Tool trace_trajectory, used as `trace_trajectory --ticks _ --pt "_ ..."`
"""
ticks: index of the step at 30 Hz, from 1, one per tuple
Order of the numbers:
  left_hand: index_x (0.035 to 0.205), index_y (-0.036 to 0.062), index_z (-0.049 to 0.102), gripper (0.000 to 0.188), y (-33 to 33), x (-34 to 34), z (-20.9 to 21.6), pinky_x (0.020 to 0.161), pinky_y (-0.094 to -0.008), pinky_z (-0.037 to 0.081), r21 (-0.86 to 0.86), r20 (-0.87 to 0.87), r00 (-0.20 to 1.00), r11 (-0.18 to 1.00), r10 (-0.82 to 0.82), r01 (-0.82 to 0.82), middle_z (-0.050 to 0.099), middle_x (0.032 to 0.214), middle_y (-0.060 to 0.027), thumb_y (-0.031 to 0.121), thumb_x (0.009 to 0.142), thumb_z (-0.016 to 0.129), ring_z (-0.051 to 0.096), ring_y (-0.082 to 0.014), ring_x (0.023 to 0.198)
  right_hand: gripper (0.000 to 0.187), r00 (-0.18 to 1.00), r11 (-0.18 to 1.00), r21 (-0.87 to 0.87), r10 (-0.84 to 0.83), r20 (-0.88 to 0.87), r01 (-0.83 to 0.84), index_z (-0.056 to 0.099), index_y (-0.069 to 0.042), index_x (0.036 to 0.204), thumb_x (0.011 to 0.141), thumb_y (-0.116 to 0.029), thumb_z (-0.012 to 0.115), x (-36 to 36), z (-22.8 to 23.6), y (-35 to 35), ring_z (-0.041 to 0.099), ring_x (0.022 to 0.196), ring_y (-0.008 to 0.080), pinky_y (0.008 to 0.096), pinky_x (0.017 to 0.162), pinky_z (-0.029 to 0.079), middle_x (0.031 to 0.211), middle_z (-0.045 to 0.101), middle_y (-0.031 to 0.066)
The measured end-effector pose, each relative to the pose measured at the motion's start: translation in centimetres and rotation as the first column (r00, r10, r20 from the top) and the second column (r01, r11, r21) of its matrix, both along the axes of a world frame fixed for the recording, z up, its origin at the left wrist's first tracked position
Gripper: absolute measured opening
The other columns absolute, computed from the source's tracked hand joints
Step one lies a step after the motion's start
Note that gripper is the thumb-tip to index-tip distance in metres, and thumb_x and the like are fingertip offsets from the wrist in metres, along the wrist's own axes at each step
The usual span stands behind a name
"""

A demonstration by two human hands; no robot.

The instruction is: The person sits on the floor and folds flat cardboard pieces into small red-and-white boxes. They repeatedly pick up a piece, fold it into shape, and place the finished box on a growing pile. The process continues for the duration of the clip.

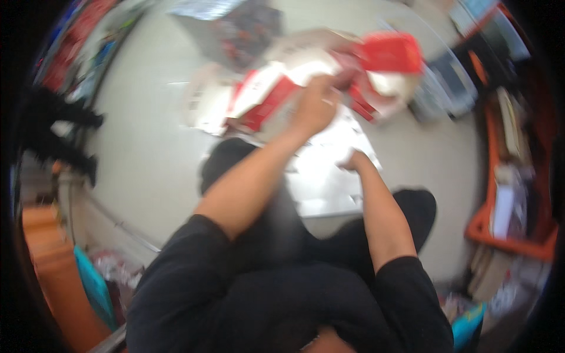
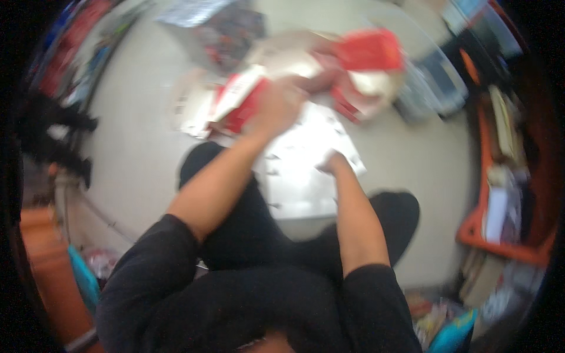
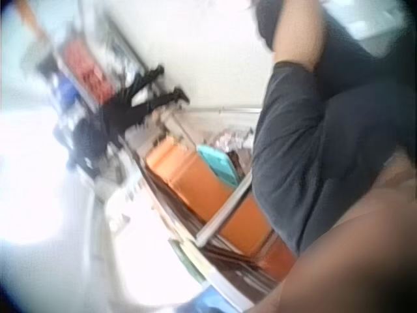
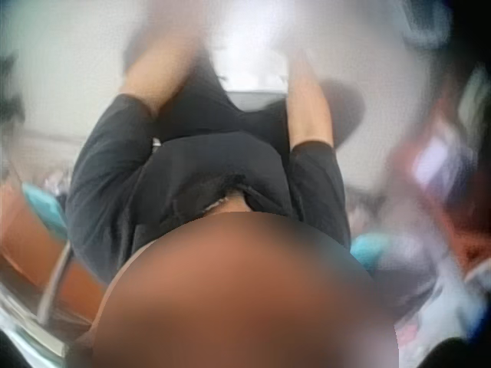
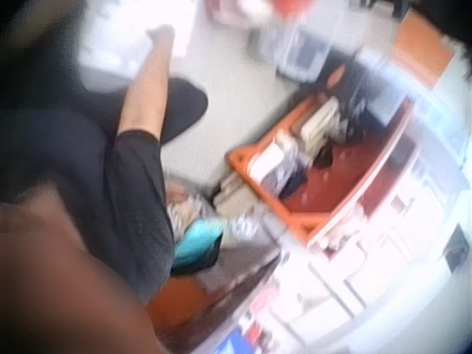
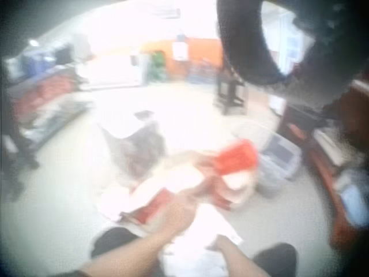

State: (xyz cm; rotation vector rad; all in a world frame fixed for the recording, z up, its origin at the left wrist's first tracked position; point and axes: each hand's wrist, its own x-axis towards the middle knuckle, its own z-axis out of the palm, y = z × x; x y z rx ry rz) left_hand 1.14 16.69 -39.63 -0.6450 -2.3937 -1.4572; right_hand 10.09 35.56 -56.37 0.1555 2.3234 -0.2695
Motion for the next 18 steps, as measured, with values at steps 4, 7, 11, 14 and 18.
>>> trace_trajectory --ticks 4,7,11,14,18 --pt "0.122 0.0019 0.063 0.036 0.6 -0.1 -1.6 0.112 -0.0468 0.042 -0.045 0.247 0.967 0.996 -0.060 0.073 0.059 0.132 -0.0217 0.013 0.088 0.067 0.054 -0.0381 0.128 0.094 0.971 0.967 0.084 -0.236 -0.048 0.240 0.031 -0.009 0.156 0.082 -0.041 0.081 1.8 -5.6 -2.5 0.054 0.135 0.0306 0.0430 0.114 0.045 0.151 0.050 0.0207" --pt "0.124 0.0000 0.061 0.037 -0.1 0.7 -1.1 0.109 -0.0480 0.044 -0.057 0.302 0.950 0.993 -0.077 0.099 0.055 0.132 -0.0222 0.014 0.090 0.065 0.056 -0.0401 0.125 0.122 0.692 0.641 0.297 -0.713 -0.113 0.708 0.007 -0.003 0.164 0.078 -0.033 0.088 4.7 -6.9 -2.2 0.047 0.143 0.0371 0.0474 0.117 0.042 0.158 0.040 0.0263" --pt "0.125 -0.0007 0.060 0.038 -1.3 0.7 -0.1 0.104 -0.0498 0.047 -0.052 0.299 0.949 0.991 -0.101 0.122 0.055 0.132 -0.0230 0.017 0.092 0.064 0.057 -0.0402 0.123 0.095 0.959 0.912 0.303 -0.284 -0.023 0.277 0.042 0.001 0.150 0.073 -0.024 0.090 2.4 -5.3 0.1 0.065 0.123 0.0316 0.0395 0.105 0.054 0.136 0.063 0.0212" --pt "0.123 -0.0052 0.059 0.041 -2.1 -0.2 -0.3 0.098 -0.0505 0.052 -0.224 0.438 0.895 0.954 -0.084 0.199 0.057 0.131 -0.0264 0.026 0.096 0.058 0.063 -0.0424 0.114 0.054 0.994 0.970 0.217 -0.103 -0.033 0.108 0.069 0.006 0.118 0.073 -0.018 0.088 -1.2 -0.1 1.2 0.072 0.110 0.0308 0.0392 0.094 0.058 0.119 0.072 0.0191" --pt "0.118 -0.0153 0.063 0.073 -1.8 0.5 0.3 0.074 -0.0487 0.061 -0.044 0.864 0.455 0.867 -0.216 0.496 0.064 0.127 -0.0330 0.055 0.102 0.050 0.074 -0.0382 0.096 0.049 0.957 0.971 0.095 -0.193 -0.217 0.218 0.069 0.008 0.107 0.070 -0.017 0.088 -2.8 11.7 0.3 0.074 0.098 0.0348 0.0410 0.084 0.059 0.106 0.074 0.0227"
